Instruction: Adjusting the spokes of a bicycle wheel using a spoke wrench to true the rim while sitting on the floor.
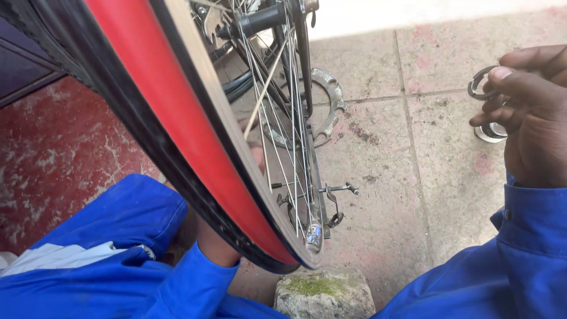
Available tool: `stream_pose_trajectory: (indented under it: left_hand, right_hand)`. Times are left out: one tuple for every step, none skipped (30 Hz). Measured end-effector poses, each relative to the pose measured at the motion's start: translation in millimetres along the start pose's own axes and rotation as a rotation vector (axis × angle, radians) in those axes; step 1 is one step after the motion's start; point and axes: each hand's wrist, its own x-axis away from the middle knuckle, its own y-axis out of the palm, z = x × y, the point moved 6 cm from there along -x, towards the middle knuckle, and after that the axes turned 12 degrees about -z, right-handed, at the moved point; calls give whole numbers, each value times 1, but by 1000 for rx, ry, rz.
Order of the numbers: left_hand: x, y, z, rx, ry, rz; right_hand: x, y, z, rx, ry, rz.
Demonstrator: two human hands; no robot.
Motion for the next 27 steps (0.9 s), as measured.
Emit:
stream_pose_trajectory:
  left_hand:
    - [-1,-1,0,-3,5,-1]
    - [0,-2,2,-27,16,11]
    - [1,-3,4,-52,27,23]
    - [4,-3,1,-52,28,23]
    - [6,-1,-8,203,-12,8]
    - [9,2,-16,458,-53,-7]
    - [9,1,-19,458,-53,-5]
    - [9,10,-31,1037,-146,-31]
    - [10,22,-36,1614,-245,-50]
    - [9,23,-33,1613,-244,-52]
    - [7,9,-29,1133,-155,28]
    - [6,-2,-20,651,-75,104]
    - [8,-3,-17,652,-76,102]
    - [9,-2,-11,515,-49,30]
    - [10,-1,-4,378,-22,-41]
    - [9,-1,-2,378,-23,-39]
    - [8,2,1,384,-23,-94]
    - [7,4,4,388,-22,-146]
    - [7,4,3,385,-21,-141]
    - [7,7,0,456,-60,-160]
    - [7,11,-3,527,-100,-179]
    - [6,12,-8,530,-96,-178]
    - [5,15,-14,580,-136,-203]
    - [5,18,-21,629,-179,-227]
    - [-8,33,-69,630,-180,-227]
    - [-2,71,-120,897,-402,-595]
    - [19,101,-163,1150,-632,-968]
  right_hand:
    - [-2,0,1,-3,-3,4]
    - [-2,1,2,-12,4,0]
    - [-3,2,3,-20,10,-4]
    - [-2,3,2,-21,9,-3]
    - [-2,4,1,-29,25,-3]
    - [-2,6,1,-35,40,-5]
    - [-2,5,2,-35,40,-6]
    - [-2,5,3,-23,27,-12]
    - [-3,4,4,-11,14,-18]
    - [-3,5,2,-11,12,-16]
    - [-3,5,2,-22,24,-12]
    - [-2,5,2,-32,38,-7]
    - [-2,5,2,-31,41,-5]
    - [-2,6,1,-42,50,-8]
    - [-2,6,1,-52,59,-11]
    - [-2,6,2,-52,59,-12]
    - [-2,5,4,-45,59,-14]
    - [-3,5,5,-40,56,-17]
    - [-4,6,4,-40,52,-20]
    - [-3,7,4,-45,56,-22]
    - [-3,7,4,-49,60,-24]
    - [-3,7,3,-47,58,-22]
    - [-4,7,3,-52,58,-19]
    - [-4,8,4,-57,61,-18]
    - [-3,7,4,-56,62,-18]
    - [-4,8,5,-43,66,-23]
    - [-3,9,6,-30,69,-27]
